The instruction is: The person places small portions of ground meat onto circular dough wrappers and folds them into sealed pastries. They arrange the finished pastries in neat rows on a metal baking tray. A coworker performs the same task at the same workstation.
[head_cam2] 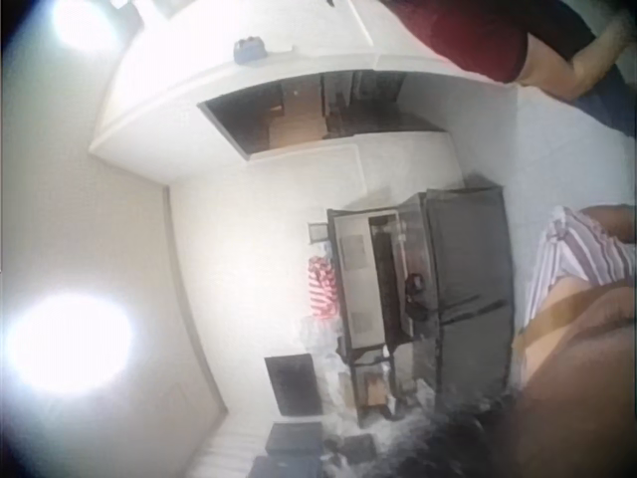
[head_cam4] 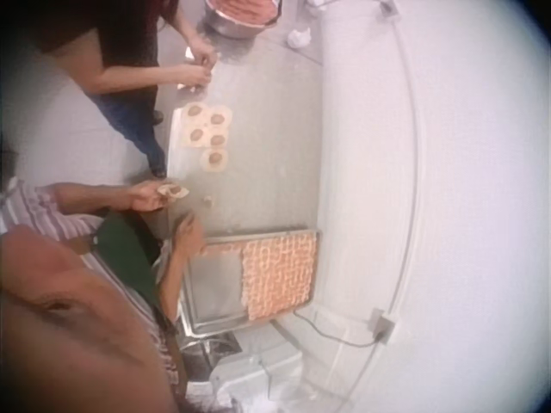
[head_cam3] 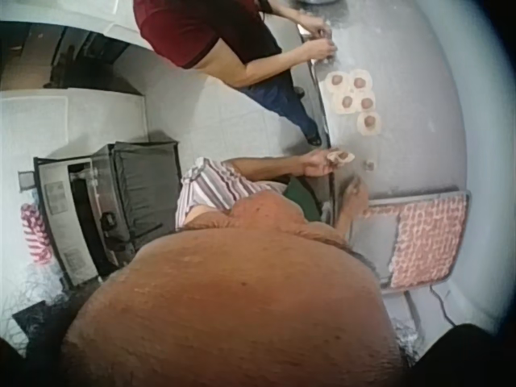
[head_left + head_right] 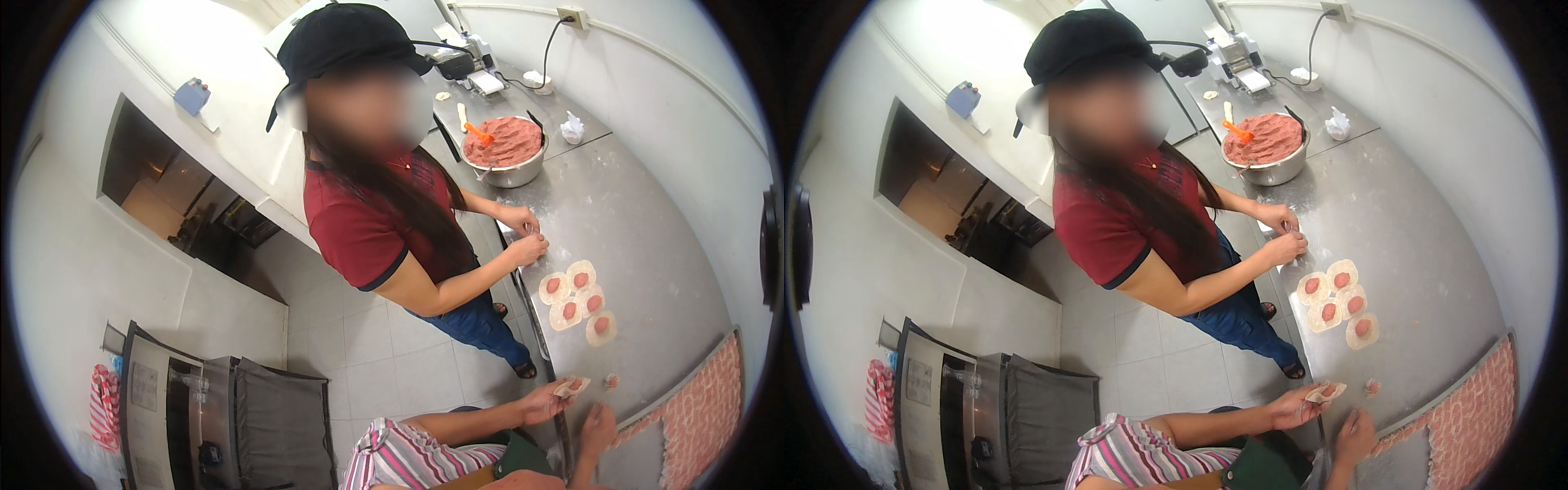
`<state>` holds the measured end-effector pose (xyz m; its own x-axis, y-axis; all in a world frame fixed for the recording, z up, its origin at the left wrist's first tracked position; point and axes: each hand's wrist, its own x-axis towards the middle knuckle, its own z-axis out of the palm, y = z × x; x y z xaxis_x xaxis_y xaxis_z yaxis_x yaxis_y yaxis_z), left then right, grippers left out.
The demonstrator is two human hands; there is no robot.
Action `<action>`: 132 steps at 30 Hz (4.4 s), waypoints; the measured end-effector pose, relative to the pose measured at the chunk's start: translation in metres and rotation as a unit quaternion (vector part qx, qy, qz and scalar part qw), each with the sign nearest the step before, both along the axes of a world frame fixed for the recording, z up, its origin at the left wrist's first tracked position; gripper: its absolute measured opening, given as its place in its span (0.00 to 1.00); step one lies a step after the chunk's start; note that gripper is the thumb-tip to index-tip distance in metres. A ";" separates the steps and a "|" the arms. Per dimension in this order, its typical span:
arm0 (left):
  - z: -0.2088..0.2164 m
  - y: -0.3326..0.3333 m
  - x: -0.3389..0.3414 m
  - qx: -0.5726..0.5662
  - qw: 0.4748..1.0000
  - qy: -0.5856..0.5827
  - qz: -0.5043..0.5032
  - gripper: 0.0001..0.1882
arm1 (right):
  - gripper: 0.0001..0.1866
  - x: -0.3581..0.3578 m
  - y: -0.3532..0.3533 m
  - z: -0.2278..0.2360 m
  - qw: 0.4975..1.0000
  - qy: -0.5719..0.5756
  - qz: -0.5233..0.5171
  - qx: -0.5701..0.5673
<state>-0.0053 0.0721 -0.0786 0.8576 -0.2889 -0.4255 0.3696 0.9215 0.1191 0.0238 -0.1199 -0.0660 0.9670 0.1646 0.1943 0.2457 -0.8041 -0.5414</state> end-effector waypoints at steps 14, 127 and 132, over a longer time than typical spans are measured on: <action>0.068 -0.045 -0.020 -0.001 0.995 -0.077 -0.068 0.19 | 0.06 -0.070 -0.033 0.054 0.981 0.076 -0.026 0.174; 0.202 -0.202 -0.026 0.044 0.951 -0.281 -0.119 0.12 | 0.10 -0.087 -0.146 0.180 0.799 -0.018 -0.014 0.601; 0.208 -0.196 -0.011 0.099 0.952 -0.290 -0.007 0.13 | 0.08 -0.074 -0.125 0.193 0.770 -0.036 -0.052 0.634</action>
